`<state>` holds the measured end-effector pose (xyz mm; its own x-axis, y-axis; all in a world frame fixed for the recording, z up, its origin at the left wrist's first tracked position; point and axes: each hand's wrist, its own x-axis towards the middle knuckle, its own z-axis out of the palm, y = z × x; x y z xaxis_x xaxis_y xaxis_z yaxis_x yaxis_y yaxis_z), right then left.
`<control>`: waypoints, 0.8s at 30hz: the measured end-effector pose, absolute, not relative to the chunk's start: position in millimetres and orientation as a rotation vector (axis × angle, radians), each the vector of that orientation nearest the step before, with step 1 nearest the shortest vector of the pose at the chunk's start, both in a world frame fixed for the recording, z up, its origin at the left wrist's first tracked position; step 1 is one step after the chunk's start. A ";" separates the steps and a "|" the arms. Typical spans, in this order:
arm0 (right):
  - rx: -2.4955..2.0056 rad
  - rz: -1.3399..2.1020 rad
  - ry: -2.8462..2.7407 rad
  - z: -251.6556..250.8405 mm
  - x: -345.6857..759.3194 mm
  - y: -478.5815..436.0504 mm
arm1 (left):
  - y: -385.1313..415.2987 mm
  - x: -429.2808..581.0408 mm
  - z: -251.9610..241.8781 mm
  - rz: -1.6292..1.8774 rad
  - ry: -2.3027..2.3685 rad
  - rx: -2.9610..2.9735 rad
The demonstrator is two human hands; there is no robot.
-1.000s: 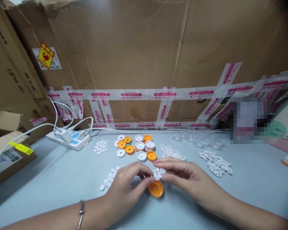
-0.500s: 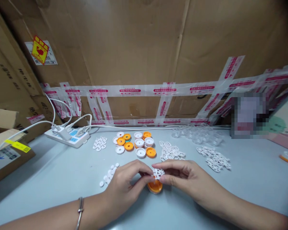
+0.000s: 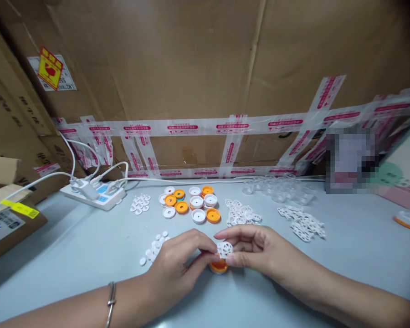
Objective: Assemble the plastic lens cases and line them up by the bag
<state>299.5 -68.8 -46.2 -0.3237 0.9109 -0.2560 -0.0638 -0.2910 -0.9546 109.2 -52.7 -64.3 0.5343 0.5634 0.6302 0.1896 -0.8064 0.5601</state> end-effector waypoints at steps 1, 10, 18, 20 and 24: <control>-1.161 1.726 -1.194 -45.4 299.6 -69.1 | -52.7 109.3 -64.4 1.187 0.608 2.351; -1.133 1.822 -1.127 -45.0 301.4 -70.7 | -53.1 110.7 -61.6 1.182 0.513 2.371; -1.162 1.819 -1.139 -42.6 301.0 -71.7 | -56.3 109.9 -58.9 1.096 0.547 2.385; -1.165 1.822 -1.134 -41.7 300.6 -71.5 | -56.1 110.3 -58.5 1.112 0.535 2.386; -1.118 1.787 -1.159 -41.6 300.2 -70.7 | -55.3 111.1 -58.4 1.132 0.564 2.355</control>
